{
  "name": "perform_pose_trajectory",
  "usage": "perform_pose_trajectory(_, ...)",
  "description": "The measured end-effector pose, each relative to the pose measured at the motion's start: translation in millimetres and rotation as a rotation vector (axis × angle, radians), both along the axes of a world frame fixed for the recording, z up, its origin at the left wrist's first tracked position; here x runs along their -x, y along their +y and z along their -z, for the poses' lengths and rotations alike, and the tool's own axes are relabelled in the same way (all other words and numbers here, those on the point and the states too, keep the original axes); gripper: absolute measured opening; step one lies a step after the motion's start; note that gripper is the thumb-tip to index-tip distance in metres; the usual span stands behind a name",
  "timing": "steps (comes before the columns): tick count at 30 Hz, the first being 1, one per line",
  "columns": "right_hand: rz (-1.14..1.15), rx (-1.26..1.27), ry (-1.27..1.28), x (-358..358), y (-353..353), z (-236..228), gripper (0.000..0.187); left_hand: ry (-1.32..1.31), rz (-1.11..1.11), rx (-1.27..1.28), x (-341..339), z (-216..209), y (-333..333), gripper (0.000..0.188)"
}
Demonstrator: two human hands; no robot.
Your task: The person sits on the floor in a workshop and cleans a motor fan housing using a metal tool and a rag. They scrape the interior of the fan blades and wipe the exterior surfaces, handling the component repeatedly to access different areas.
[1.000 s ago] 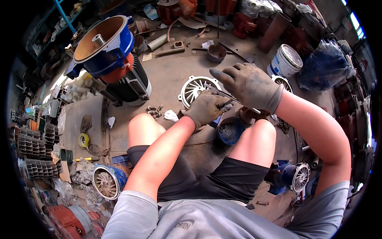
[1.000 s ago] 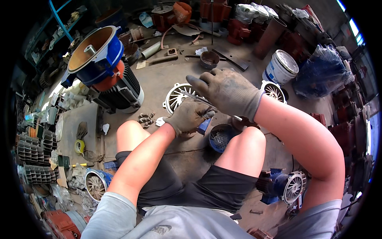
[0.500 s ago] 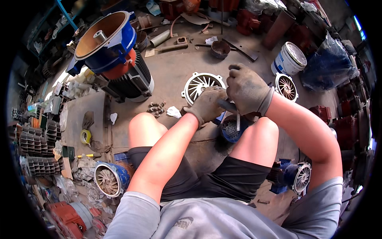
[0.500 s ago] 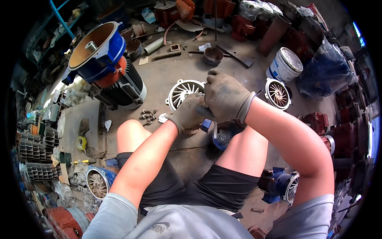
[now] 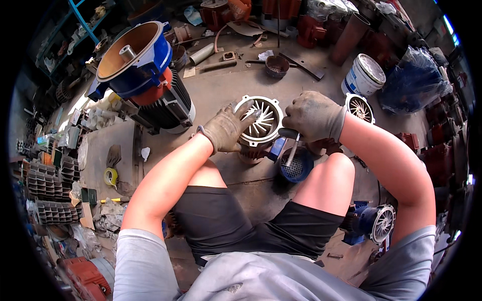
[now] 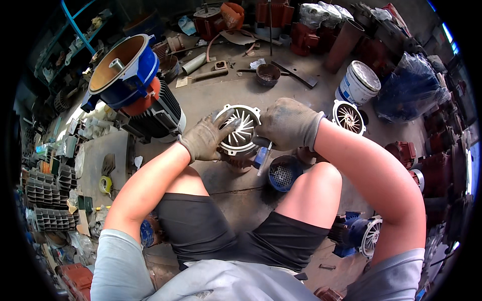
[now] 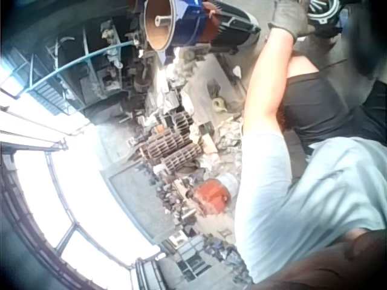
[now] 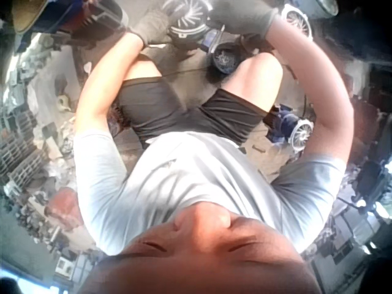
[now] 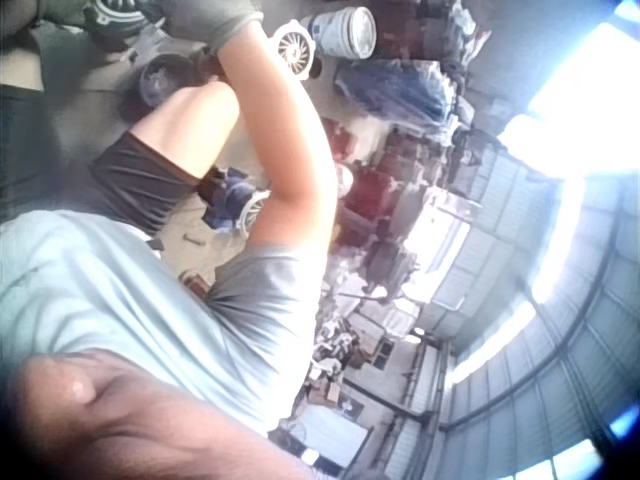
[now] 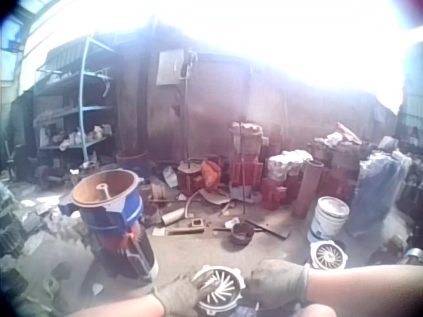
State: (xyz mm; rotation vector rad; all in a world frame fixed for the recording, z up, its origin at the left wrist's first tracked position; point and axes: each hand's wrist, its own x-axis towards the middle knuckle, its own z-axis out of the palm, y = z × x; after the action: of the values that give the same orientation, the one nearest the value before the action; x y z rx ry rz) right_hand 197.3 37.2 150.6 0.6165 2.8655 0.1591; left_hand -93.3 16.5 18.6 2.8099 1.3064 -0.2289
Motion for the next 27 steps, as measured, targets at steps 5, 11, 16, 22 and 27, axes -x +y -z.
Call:
perform_pose_trajectory(5, 0.475, 0.023, 0.038, 32.5, -36.5, -0.7, 0.028, -0.104, -0.052, -0.012, -7.1, 10.2, -5.2, 0.115)
perform_pose_trajectory(11, 0.685, 0.155, -0.006, 56.5, -56.9, -7.5, 0.032, -0.135, 0.015, -0.033, 8.7, 10.9, 11.3, 0.111)
perform_pose_trajectory(16, 0.287, 0.120, -0.027, 47.5, -34.0, -9.9, 0.040, -0.286, 0.132, 0.070, 17.4, -3.4, 37.2, 0.122)
perform_pose_trajectory(22, 0.227, 0.191, -0.051, 43.6, -21.1, -7.3, 0.039, -0.190, -0.002, 0.236, 2.7, -15.7, 33.4, 0.123)
perform_pose_trajectory(27, 0.388, 0.104, 0.056, 13.4, -11.1, 4.0, 0.026, -0.034, -0.190, 0.091, -18.8, -7.7, 4.6, 0.119)
